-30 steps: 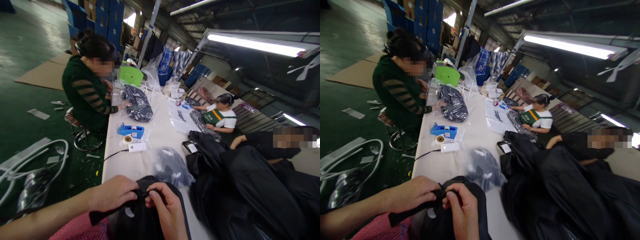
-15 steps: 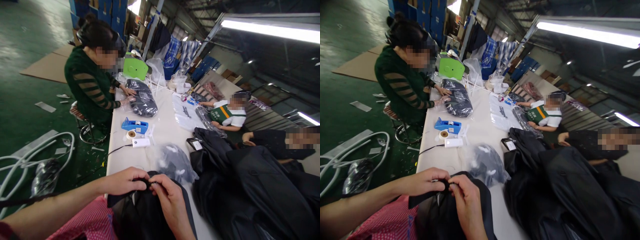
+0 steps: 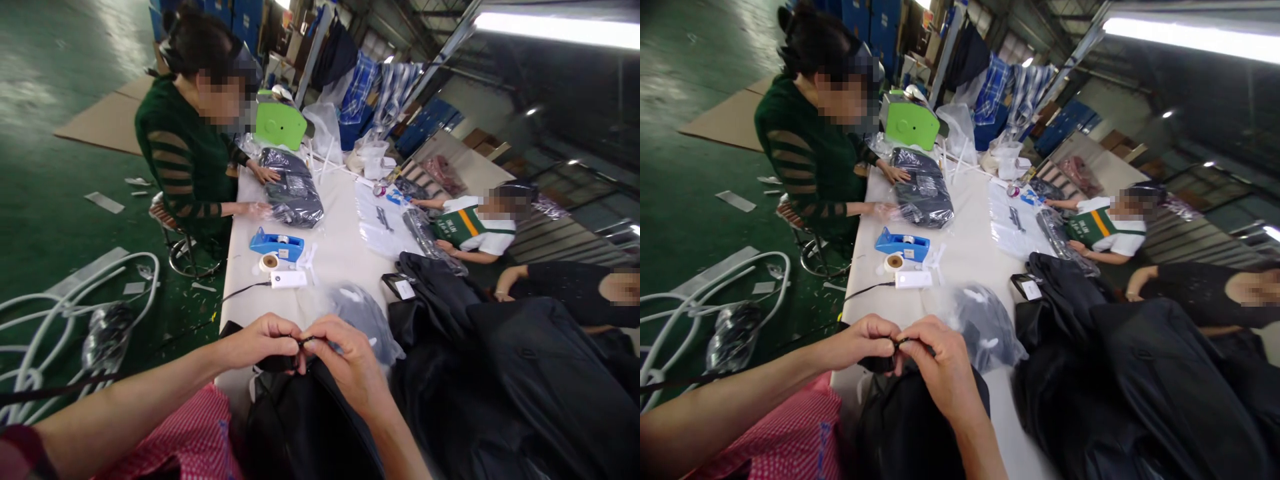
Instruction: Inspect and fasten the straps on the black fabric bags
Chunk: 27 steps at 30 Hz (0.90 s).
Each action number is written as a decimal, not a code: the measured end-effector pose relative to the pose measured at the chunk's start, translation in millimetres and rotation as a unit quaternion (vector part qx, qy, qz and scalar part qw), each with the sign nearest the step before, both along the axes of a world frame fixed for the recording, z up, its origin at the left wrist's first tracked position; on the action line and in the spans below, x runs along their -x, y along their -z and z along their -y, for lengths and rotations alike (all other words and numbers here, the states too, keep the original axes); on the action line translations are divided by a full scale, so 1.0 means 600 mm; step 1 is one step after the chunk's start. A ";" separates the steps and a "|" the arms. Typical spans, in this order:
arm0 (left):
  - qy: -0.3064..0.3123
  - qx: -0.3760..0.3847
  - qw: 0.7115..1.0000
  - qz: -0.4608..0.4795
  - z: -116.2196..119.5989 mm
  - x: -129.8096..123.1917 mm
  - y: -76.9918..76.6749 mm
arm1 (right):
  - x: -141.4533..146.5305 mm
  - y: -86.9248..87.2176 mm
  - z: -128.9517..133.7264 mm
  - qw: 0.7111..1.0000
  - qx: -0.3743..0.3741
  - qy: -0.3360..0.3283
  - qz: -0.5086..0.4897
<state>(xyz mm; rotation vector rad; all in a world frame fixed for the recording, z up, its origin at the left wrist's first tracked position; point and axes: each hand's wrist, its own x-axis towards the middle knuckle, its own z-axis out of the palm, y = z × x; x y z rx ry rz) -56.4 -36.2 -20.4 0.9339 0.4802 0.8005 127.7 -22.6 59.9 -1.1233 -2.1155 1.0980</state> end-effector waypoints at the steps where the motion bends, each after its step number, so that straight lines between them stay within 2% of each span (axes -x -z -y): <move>1: 0.006 0.012 1.000 -0.005 0.001 0.002 0.005 | -0.002 0.003 -0.001 1.000 0.015 -0.005 0.006; 3: 0.009 0.020 0.999 -0.029 0.001 0.007 0.016 | -0.011 0.013 -0.006 0.997 0.059 -0.012 0.052; 4: 0.009 0.006 0.999 -0.053 0.001 0.010 0.022 | -0.018 0.021 -0.009 0.991 0.079 -0.019 0.110; 5: 0.012 -0.025 0.996 -0.084 0.000 0.011 0.027 | -0.027 0.031 -0.012 0.977 0.094 -0.028 0.189; 7: 0.031 -0.126 0.979 -0.158 0.002 0.012 0.038 | -0.046 0.056 -0.020 0.930 0.105 -0.047 0.348; 9: 0.055 -0.235 0.949 -0.204 0.008 0.008 0.052 | -0.062 0.085 -0.025 0.893 0.101 -0.062 0.433; 12: 0.074 -0.299 0.930 -0.201 0.027 -0.009 0.078 | -0.073 0.120 -0.025 0.887 0.098 -0.075 0.446; 15: 0.057 -0.277 0.939 -0.196 0.042 -0.028 0.100 | -0.069 0.140 -0.015 0.878 0.091 -0.087 0.461; 18: 0.029 -0.258 0.939 -0.225 0.042 -0.038 0.110 | -0.058 0.153 -0.003 0.867 0.090 -0.099 0.480; 22: 0.025 -0.270 0.913 -0.306 0.030 -0.040 0.112 | -0.049 0.167 0.004 0.867 0.093 -0.082 0.482; 27: 0.000 -0.310 0.865 -0.395 0.030 -0.056 0.113 | -0.057 0.172 0.000 0.889 0.089 -0.042 0.447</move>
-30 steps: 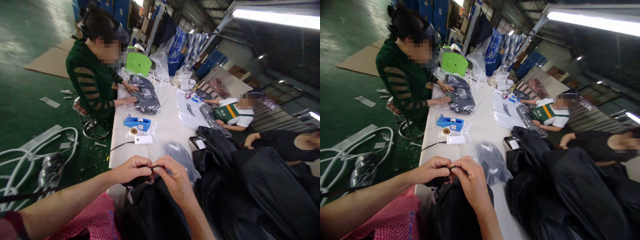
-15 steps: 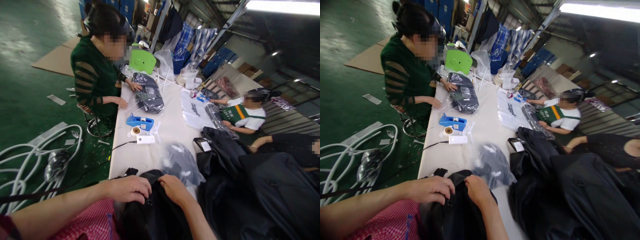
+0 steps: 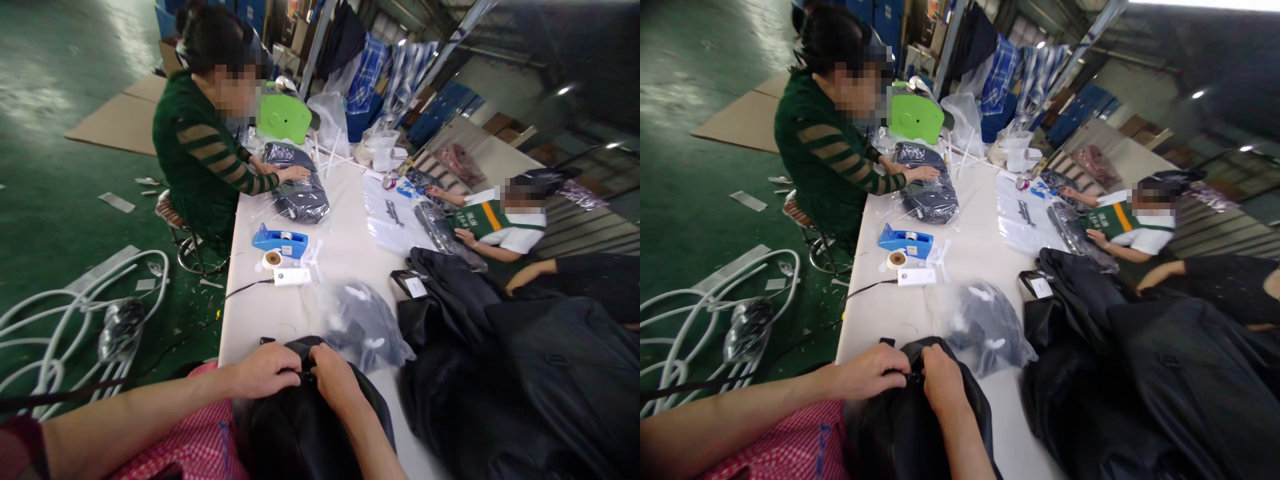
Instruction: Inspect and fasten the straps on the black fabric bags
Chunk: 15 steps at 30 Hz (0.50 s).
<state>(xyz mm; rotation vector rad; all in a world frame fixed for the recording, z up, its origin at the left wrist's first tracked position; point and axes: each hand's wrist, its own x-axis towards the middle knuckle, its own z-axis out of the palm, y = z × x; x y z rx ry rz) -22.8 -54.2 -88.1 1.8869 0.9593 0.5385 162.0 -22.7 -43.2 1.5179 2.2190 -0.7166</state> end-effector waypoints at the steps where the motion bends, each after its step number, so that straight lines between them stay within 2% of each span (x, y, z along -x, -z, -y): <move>1: -0.007 -0.013 1.000 -0.010 0.001 -0.004 0.000 | -0.004 -0.001 -0.001 1.000 -0.004 0.004 -0.014; 4: -0.016 -0.024 1.000 -0.007 0.002 -0.013 -0.001 | -0.018 -0.007 -0.001 0.998 -0.010 0.012 -0.060; 8: -0.023 0.012 0.999 0.030 -0.002 -0.018 -0.004 | -0.031 -0.012 0.003 0.994 -0.016 0.017 -0.103; 12: -0.066 0.051 0.996 0.006 -0.003 -0.023 -0.009 | -0.033 -0.012 0.006 0.992 -0.025 0.020 -0.125; 15: -0.077 0.054 0.995 -0.019 -0.003 -0.026 -0.012 | -0.033 -0.010 0.007 0.990 -0.031 0.023 -0.133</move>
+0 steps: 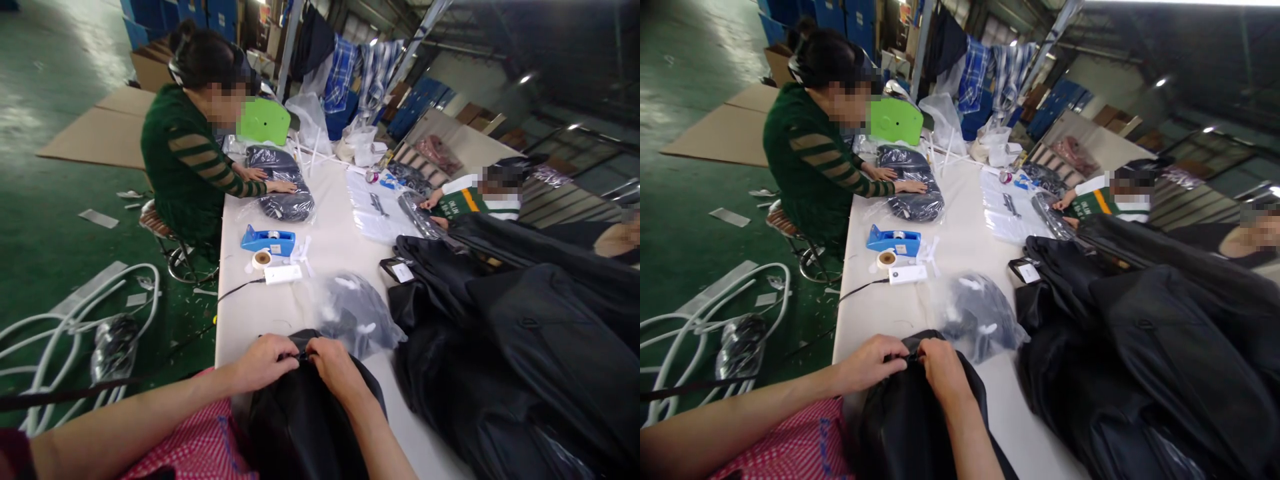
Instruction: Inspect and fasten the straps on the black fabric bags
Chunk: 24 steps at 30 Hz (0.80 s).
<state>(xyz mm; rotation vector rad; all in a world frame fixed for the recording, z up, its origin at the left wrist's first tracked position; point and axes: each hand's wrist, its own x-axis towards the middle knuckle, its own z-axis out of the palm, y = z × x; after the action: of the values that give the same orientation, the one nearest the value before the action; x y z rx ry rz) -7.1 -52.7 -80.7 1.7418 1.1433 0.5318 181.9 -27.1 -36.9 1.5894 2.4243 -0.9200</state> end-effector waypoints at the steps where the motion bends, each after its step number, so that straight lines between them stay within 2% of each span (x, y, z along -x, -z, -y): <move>1: 0.002 -0.006 1.000 -0.008 0.000 0.000 0.000 | 0.000 0.001 0.000 1.000 -0.002 0.001 -0.002; 7: -0.017 -0.071 0.995 -0.065 -0.001 -0.001 0.013 | -0.006 0.006 0.005 1.000 -0.008 0.012 -0.009; 10: 0.003 -0.083 0.989 -0.122 -0.003 -0.005 0.014 | -0.008 0.006 0.006 1.000 -0.010 0.013 -0.013; 14: 0.029 -0.086 0.979 -0.184 -0.005 -0.017 0.006 | -0.006 0.001 0.006 1.000 -0.009 0.008 -0.006; 20: 0.058 -0.085 0.970 -0.221 -0.007 -0.035 -0.007 | -0.007 -0.006 0.011 1.000 -0.001 0.001 0.000; 24: 0.099 -0.081 0.967 -0.221 -0.009 -0.034 -0.017 | -0.011 0.000 0.010 1.000 -0.001 0.017 -0.001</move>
<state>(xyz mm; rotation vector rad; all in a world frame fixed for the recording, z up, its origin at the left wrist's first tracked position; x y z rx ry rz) 13.1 -47.3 -70.8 2.1605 1.2318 0.1153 188.4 -33.3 -37.2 1.6365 2.4075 -0.9264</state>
